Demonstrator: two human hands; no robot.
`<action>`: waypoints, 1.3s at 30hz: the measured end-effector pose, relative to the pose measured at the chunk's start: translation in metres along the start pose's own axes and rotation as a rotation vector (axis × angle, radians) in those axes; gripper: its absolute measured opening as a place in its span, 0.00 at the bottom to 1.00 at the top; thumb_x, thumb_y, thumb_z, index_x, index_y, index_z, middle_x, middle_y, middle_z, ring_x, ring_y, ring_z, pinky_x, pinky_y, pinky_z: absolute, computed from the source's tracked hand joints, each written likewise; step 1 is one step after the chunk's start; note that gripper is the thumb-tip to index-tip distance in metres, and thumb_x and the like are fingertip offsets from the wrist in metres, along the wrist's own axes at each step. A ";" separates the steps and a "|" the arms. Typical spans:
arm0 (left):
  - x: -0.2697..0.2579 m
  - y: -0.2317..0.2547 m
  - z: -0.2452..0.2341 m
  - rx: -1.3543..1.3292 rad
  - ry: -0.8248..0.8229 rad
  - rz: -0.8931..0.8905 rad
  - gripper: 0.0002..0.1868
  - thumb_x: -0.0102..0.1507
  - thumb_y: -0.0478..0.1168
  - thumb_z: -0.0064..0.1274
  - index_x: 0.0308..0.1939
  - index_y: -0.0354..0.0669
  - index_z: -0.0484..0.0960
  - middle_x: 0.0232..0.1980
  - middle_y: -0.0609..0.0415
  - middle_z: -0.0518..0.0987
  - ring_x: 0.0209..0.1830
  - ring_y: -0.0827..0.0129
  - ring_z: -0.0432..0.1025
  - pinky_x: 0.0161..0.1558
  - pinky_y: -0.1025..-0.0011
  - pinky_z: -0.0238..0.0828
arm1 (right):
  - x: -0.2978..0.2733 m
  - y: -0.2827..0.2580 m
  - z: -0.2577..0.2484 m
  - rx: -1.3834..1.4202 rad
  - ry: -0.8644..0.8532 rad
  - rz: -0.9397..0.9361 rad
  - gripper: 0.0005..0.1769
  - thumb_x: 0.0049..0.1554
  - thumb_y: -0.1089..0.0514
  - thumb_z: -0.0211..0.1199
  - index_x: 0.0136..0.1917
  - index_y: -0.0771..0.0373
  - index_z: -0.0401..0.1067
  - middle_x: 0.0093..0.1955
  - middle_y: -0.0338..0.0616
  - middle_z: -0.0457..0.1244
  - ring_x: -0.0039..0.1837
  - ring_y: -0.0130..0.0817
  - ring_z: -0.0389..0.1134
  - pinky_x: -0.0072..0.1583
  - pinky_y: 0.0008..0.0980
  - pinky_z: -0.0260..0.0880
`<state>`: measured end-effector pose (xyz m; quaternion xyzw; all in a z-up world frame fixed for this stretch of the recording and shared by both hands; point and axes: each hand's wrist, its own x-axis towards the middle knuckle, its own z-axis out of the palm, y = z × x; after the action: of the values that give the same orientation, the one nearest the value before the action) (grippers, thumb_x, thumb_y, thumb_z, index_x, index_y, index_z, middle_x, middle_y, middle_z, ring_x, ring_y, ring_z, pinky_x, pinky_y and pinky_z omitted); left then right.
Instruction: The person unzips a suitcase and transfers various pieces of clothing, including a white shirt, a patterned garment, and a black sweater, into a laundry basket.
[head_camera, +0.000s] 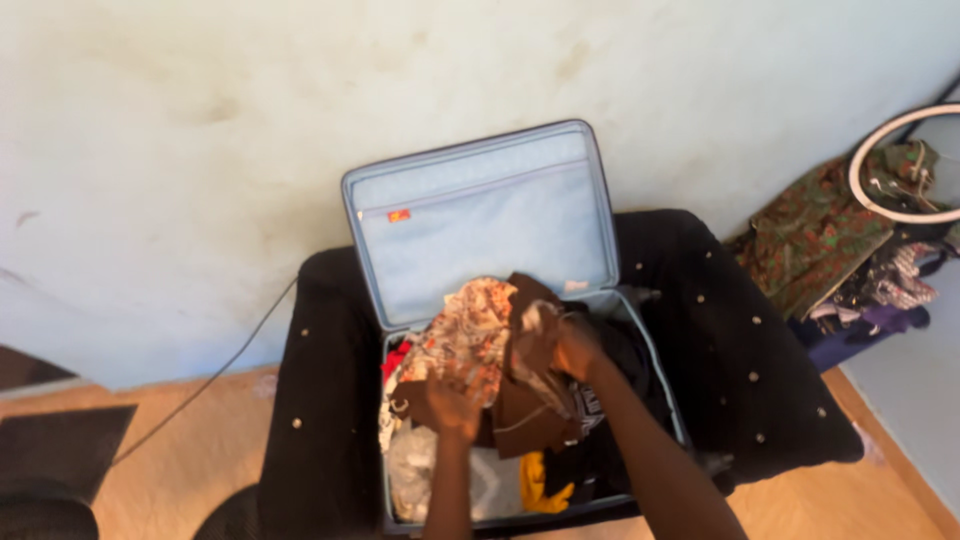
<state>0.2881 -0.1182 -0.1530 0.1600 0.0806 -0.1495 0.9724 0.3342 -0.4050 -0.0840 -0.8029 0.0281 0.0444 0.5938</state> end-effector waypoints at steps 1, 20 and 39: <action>-0.004 0.004 0.002 0.037 0.086 0.034 0.41 0.61 0.70 0.44 0.71 0.55 0.60 0.71 0.50 0.64 0.65 0.45 0.69 0.59 0.43 0.67 | 0.006 -0.023 -0.011 -0.060 -0.014 -0.117 0.25 0.61 0.45 0.56 0.67 0.53 0.55 0.61 0.45 0.67 0.60 0.41 0.69 0.63 0.45 0.72; 0.029 -0.018 0.154 0.264 -0.147 0.240 0.31 0.68 0.52 0.52 0.73 0.46 0.67 0.56 0.54 0.72 0.57 0.57 0.74 0.55 0.55 0.71 | -0.074 -0.292 -0.183 0.988 -0.401 -0.632 0.22 0.64 0.40 0.57 0.54 0.57 0.79 0.55 0.43 0.72 0.61 0.38 0.72 0.72 0.52 0.64; -0.033 0.111 0.502 0.248 -0.964 0.611 0.32 0.75 0.45 0.54 0.80 0.44 0.59 0.73 0.40 0.68 0.75 0.50 0.64 0.76 0.45 0.65 | -0.009 0.038 -0.046 0.057 -0.364 0.318 0.24 0.52 0.50 0.70 0.56 0.67 0.74 0.46 0.48 0.70 0.45 0.39 0.71 0.44 0.39 0.73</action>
<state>0.3474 -0.1772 0.3554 0.2027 -0.4388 0.0737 0.8723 0.3235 -0.4600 -0.1057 -0.7500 0.0479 0.2803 0.5972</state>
